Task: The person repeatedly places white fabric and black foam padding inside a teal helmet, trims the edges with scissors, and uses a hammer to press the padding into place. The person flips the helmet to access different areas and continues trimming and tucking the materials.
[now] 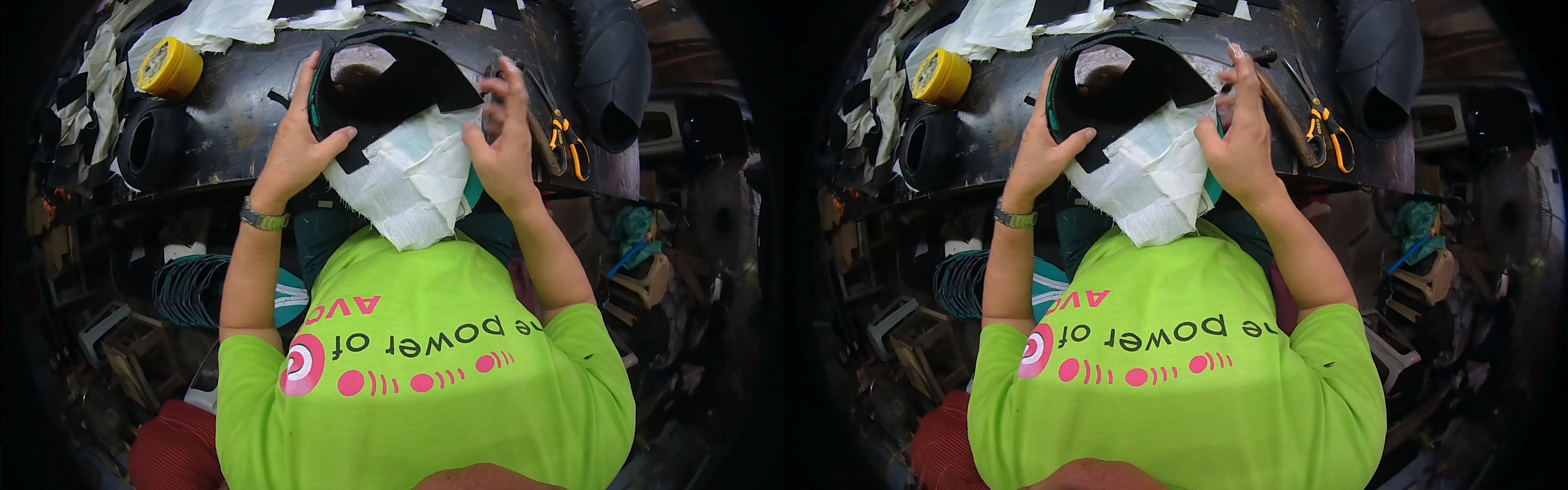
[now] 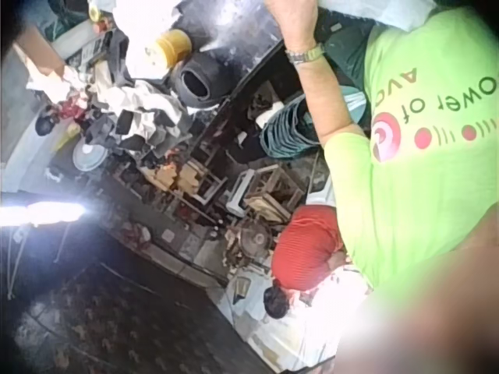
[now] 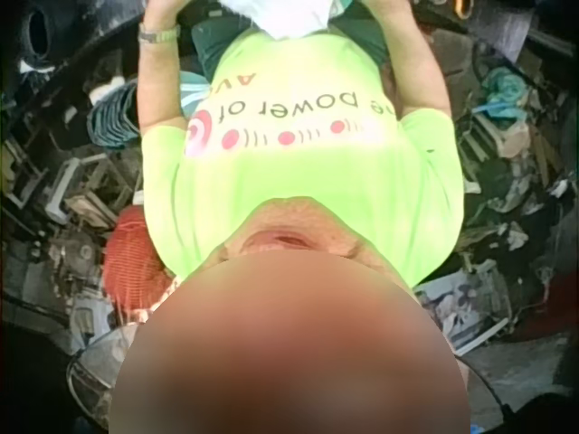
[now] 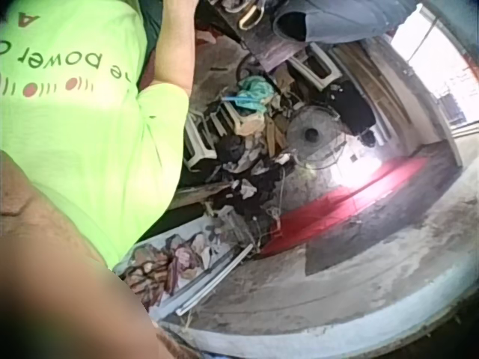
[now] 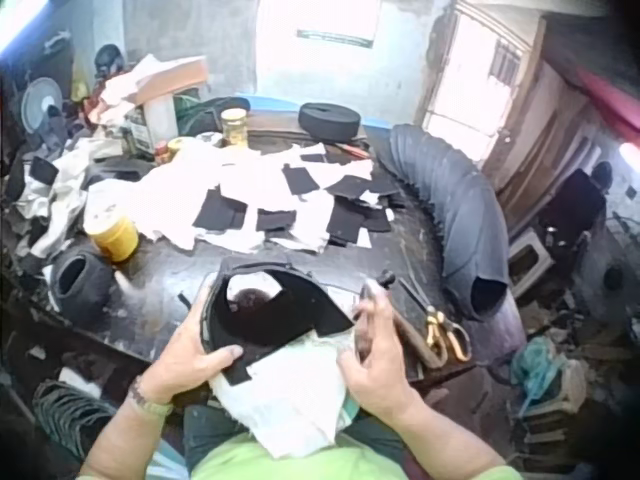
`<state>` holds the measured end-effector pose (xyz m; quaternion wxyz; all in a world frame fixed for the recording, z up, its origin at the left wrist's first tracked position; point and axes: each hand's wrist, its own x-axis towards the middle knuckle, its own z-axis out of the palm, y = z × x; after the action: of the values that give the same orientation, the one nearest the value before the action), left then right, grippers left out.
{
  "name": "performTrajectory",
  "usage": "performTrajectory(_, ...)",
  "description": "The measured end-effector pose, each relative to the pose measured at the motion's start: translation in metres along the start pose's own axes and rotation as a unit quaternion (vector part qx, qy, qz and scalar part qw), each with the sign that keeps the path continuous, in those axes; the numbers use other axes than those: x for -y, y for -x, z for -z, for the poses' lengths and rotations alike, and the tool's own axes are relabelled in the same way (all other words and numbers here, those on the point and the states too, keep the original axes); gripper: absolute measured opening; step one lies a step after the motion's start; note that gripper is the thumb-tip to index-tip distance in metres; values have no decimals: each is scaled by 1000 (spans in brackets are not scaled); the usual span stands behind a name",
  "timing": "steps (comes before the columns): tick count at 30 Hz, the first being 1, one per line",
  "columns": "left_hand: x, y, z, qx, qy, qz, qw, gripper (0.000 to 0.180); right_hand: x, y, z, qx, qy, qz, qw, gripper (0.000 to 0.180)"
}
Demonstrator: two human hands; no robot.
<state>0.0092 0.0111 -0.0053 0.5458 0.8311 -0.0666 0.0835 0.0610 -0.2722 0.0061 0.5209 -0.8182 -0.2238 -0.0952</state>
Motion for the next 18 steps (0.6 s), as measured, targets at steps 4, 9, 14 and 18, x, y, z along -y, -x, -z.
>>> performTrajectory(4,7,-25,25,-2,140,65,988,91,13,7,16,67,175,279,942,70)
performTrajectory(9,2,-103,35,6,229,220,948,42,11,7,1,227,228,267,908,53)
performTrajectory(14,-8,-114,11,115,268,245,925,46,3,2,9,259,153,236,924,21)
performTrajectory(18,-47,-55,70,-57,409,128,902,31,7,9,41,260,80,154,950,38)
